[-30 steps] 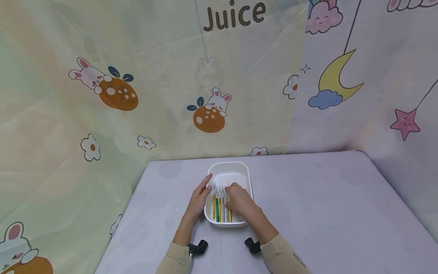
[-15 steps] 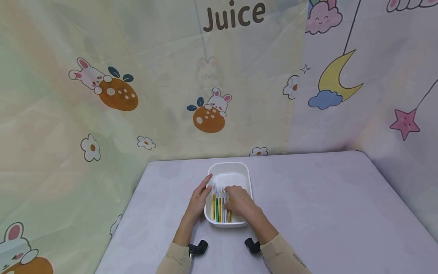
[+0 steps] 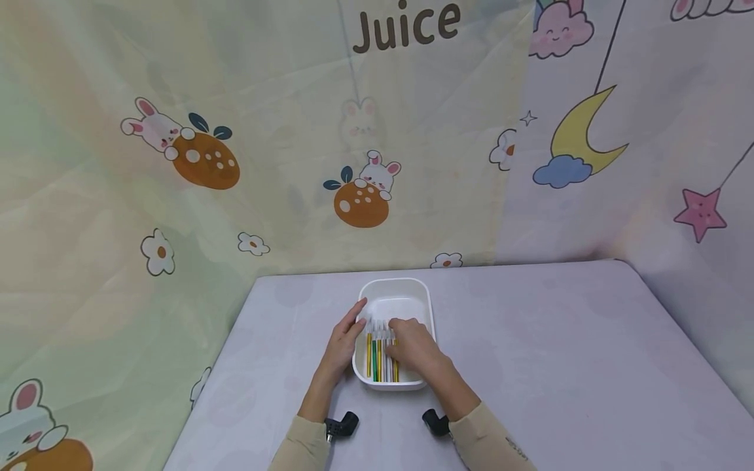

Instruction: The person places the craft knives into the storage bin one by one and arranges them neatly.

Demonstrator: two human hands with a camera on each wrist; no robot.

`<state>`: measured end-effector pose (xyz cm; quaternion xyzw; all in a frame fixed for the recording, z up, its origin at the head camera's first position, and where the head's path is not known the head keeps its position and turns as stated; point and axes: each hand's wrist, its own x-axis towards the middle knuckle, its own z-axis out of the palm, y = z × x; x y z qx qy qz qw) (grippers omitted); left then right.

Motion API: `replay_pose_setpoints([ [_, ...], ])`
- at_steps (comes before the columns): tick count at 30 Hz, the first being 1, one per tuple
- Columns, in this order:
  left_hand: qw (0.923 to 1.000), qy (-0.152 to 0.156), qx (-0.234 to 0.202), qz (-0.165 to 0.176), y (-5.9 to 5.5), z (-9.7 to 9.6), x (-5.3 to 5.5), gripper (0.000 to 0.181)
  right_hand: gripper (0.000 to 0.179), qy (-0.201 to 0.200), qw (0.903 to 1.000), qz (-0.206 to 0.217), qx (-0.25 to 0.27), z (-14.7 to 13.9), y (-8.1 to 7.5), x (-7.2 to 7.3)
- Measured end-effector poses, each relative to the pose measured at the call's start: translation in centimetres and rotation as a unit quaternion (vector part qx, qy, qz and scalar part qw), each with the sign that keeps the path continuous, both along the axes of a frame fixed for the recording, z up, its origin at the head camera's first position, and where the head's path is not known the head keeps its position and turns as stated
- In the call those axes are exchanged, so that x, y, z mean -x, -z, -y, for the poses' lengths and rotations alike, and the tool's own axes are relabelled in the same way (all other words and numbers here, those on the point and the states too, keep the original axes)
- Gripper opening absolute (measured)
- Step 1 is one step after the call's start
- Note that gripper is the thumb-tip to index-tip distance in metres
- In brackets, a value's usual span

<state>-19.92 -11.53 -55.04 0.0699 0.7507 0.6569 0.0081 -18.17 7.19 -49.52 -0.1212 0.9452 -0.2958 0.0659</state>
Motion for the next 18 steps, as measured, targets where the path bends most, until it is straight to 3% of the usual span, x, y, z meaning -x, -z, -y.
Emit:
replay_pose_setpoints([
  [7,1.0000,0.004,0.006,0.001,0.3,-0.1,0.2,0.048,0.049,-0.008,0.9993,-0.031,0.020,-0.2,-0.4,-0.3],
  [13,0.9999,0.008,0.008,-0.001,-0.3,0.0,0.1,0.051,0.046,-0.048,0.9888,-0.131,0.054,-0.9,-0.9,-0.5],
  [18,0.9998,-0.012,0.011,0.011,-0.9,0.1,0.2,0.054,0.054,-0.018,0.9816,-0.184,0.049,-2.4,-1.2,0.0],
])
